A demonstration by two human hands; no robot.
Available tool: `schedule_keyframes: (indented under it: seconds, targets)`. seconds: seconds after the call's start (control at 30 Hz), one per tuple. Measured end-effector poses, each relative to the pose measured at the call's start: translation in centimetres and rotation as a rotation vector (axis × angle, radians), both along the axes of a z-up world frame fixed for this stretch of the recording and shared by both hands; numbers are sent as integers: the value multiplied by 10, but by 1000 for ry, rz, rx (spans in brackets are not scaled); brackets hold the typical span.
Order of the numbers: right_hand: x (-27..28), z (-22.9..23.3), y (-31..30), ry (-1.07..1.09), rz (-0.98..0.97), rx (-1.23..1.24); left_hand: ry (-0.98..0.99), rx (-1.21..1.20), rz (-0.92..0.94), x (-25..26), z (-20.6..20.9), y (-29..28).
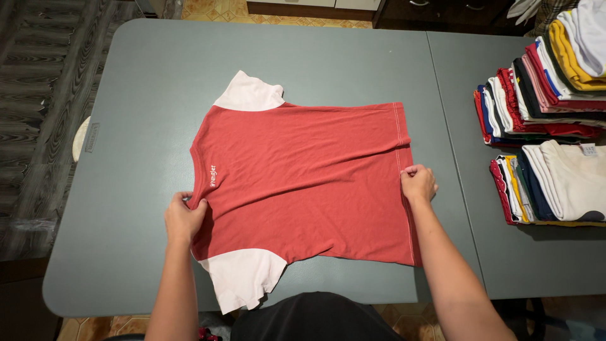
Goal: The person folds t-shirts on a gray folding table. They lay each shirt flat, smooth it with their hands, fold in the sleeves and sides, fold the shirt into a rectangle, and place the folded shirt onto a stack of folded clothes beside the table.
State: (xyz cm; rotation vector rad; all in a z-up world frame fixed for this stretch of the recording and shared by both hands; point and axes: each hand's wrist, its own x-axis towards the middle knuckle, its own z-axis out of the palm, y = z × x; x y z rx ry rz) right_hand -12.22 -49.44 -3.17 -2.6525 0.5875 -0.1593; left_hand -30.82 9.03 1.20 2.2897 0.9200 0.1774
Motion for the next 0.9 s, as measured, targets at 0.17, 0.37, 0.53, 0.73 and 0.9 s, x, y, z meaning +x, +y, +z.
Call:
schedule_keyframes:
  seconds: [0.17,0.37,0.53,0.73,0.9]
  targets:
    - [8,-5,-2,-29,-35,64,24,6,-11,-1,-4,4]
    - [10,-1,0,-38,48,4,6,-91,-32,-3,-11,7]
    - [1,5,7,44,75,-31,-65,-140,-44,-5,-16,11]
    - [-15,5,-4,-100,42,114,-130,-320,-15,-7,-13,17]
    - [-23,13,-38,-130,99,175,-78,-238,-59,-10,-5,32]
